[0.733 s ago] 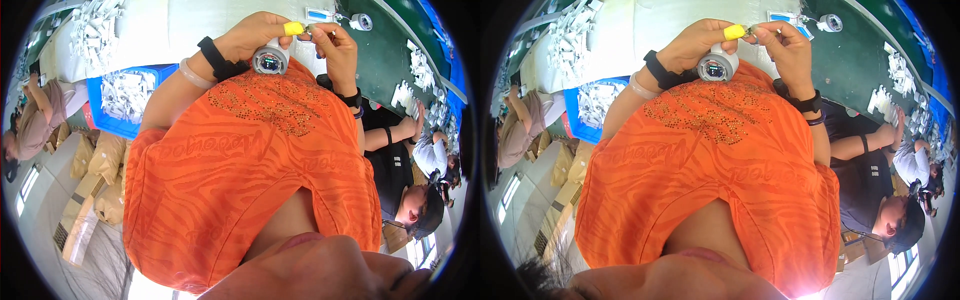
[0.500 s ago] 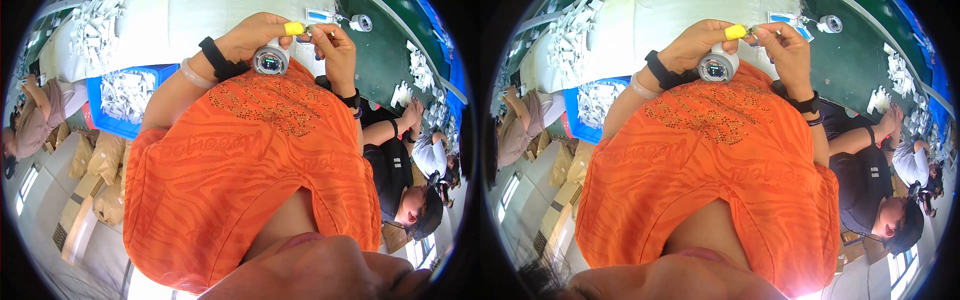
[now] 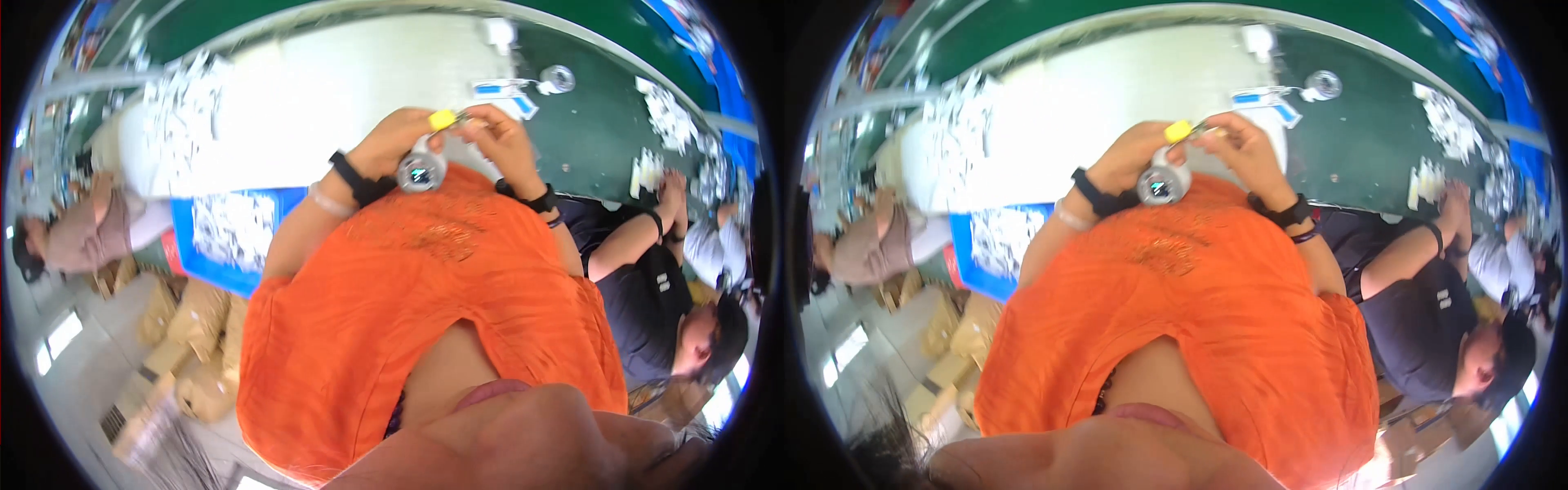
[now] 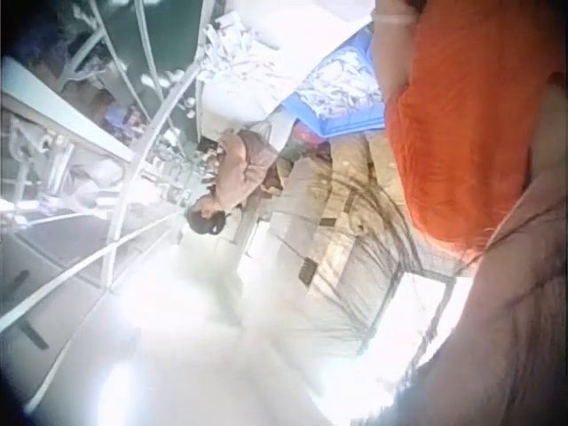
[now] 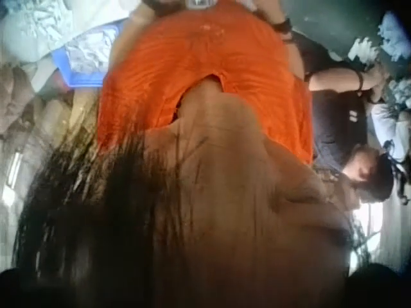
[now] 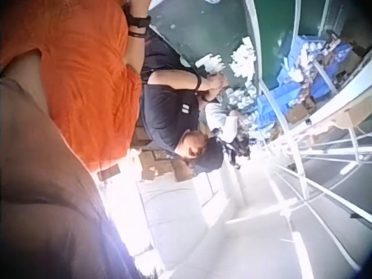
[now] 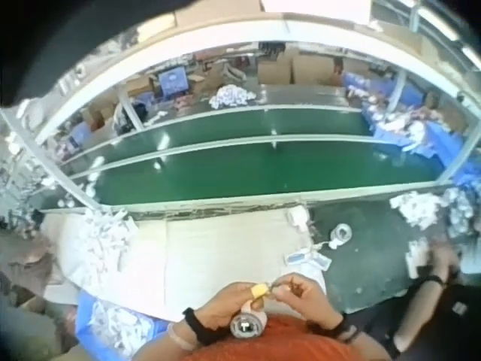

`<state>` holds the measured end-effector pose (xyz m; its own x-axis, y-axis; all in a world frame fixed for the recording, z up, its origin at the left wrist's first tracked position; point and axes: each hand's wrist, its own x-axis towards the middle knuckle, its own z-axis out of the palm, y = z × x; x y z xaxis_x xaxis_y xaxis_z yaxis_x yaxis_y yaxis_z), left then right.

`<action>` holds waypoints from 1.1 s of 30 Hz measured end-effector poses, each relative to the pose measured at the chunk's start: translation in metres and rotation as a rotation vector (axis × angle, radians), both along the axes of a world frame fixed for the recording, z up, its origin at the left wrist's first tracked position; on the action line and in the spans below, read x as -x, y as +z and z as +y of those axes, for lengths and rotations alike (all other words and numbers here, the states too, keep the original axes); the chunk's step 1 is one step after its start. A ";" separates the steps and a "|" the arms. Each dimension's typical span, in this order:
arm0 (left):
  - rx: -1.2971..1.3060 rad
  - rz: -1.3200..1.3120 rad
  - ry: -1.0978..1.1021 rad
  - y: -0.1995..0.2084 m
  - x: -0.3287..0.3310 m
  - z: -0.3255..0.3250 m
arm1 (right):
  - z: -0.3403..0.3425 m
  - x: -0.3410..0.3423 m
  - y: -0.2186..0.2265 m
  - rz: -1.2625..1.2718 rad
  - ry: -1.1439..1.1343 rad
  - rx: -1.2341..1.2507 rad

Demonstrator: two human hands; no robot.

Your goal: Assembling small handheld fans on an electronics factory production line.

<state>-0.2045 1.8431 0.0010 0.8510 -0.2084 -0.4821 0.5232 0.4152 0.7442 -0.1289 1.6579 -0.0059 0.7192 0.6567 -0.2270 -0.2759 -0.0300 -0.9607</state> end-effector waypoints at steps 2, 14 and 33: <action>-0.052 -0.045 -0.076 -0.003 -0.007 0.000 | -0.008 -0.011 -0.009 -0.081 0.085 0.048; 0.333 0.196 -0.195 -0.042 -0.106 -0.074 | -0.153 -0.126 0.038 -0.283 -0.460 0.132; 0.247 0.379 0.060 -0.068 -0.091 -0.059 | -0.362 -0.248 -0.131 -0.188 -1.590 0.368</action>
